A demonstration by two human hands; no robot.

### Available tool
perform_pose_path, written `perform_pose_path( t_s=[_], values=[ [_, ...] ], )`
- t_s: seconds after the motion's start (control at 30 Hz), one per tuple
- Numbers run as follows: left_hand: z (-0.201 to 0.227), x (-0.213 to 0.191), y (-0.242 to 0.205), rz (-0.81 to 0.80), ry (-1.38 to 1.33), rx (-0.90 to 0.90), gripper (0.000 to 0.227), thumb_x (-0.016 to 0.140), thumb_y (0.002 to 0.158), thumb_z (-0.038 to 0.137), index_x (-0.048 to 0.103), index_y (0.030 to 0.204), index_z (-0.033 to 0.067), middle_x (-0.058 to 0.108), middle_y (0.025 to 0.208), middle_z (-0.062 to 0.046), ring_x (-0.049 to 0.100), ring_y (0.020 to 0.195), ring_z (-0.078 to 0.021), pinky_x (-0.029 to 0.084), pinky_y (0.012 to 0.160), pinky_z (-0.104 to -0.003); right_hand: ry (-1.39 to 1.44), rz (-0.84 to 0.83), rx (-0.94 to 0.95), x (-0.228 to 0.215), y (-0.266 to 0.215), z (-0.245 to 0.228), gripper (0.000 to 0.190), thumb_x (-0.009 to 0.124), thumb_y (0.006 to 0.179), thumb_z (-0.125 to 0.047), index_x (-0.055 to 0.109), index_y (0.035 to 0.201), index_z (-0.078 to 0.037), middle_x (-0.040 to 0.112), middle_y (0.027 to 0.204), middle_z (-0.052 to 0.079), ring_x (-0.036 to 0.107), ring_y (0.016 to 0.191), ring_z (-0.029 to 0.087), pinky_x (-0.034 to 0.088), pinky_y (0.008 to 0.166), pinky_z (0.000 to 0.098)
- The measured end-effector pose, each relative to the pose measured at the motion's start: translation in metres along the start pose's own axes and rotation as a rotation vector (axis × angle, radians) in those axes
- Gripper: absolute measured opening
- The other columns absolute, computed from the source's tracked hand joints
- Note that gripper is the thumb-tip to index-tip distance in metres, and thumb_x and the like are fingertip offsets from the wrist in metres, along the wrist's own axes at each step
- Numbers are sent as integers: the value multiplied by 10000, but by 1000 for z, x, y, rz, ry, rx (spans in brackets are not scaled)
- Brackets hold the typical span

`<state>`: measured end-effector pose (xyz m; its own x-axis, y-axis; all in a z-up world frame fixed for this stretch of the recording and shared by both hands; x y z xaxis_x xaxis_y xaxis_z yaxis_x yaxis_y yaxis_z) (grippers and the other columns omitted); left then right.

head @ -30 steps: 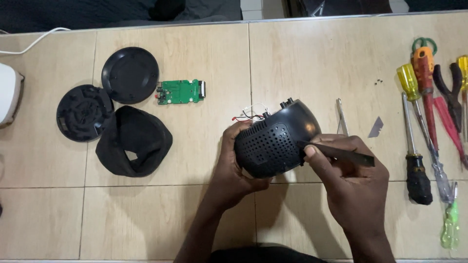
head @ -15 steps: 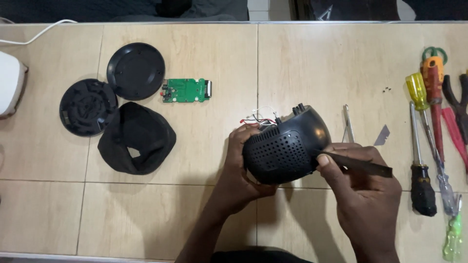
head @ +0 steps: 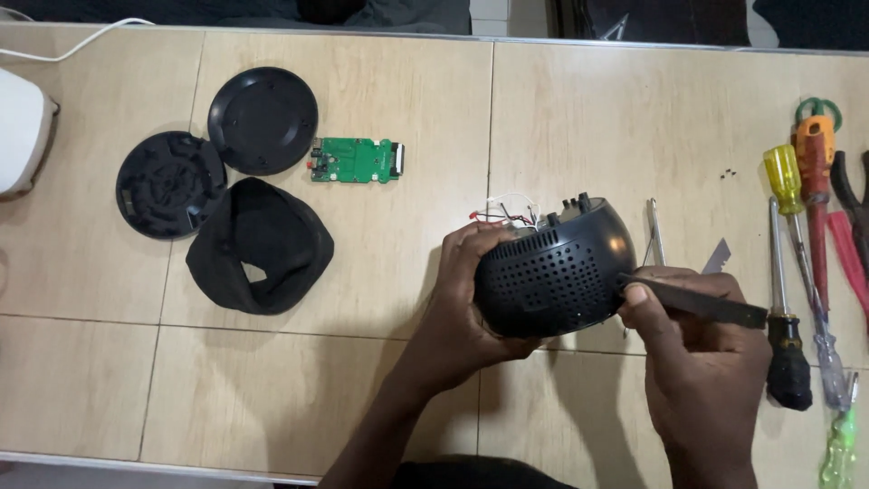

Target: Disassembling a spherical electronic device by detaching internal wires and prying the plastic casing apart using various hand tools.

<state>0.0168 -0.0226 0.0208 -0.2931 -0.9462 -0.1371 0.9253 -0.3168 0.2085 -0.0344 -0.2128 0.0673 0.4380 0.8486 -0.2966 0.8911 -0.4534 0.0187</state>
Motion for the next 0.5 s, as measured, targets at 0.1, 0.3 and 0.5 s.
perform_pose_path(
  t_s=[0.1, 0.3, 0.5],
  values=[
    [3, 1, 7, 10, 42, 1, 782, 815, 675, 265, 483, 1366, 110, 493, 1358, -114, 432, 1379, -290, 354, 1231, -430, -7, 41, 6, -1, 4, 6, 130, 707, 983, -63, 583, 990, -24, 693, 983, 118, 658, 848, 168, 530, 808, 273],
    [17, 5, 16, -23, -5, -109, 871, 831, 683, 281, 376, 1412, 138, 414, 1410, -111, 468, 1366, -261, 446, 1153, -393, 152, 66, 98, -9, 18, 21, 129, 697, 1002, -96, 576, 1042, -74, 657, 883, 71, 643, 850, 125, 535, 825, 250],
    [15, 8, 24, -49, 17, -96, 877, 828, 652, 219, 434, 1435, 188, 458, 1429, -102, 381, 1427, -250, 357, 1226, -419, 114, 127, 158, -14, 26, 23, 141, 711, 1036, -132, 651, 989, -14, 673, 898, 62, 658, 852, 118, 580, 818, 250]
  ],
)
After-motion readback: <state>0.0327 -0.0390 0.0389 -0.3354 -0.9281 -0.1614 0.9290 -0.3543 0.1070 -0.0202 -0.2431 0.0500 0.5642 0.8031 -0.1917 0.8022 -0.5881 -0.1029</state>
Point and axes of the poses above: each hand's wrist, its own y-axis towards the middle knuckle, its own x-axis out of the palm, z = x × y, the point moved 2 cm from there along y, towards the middle knuckle
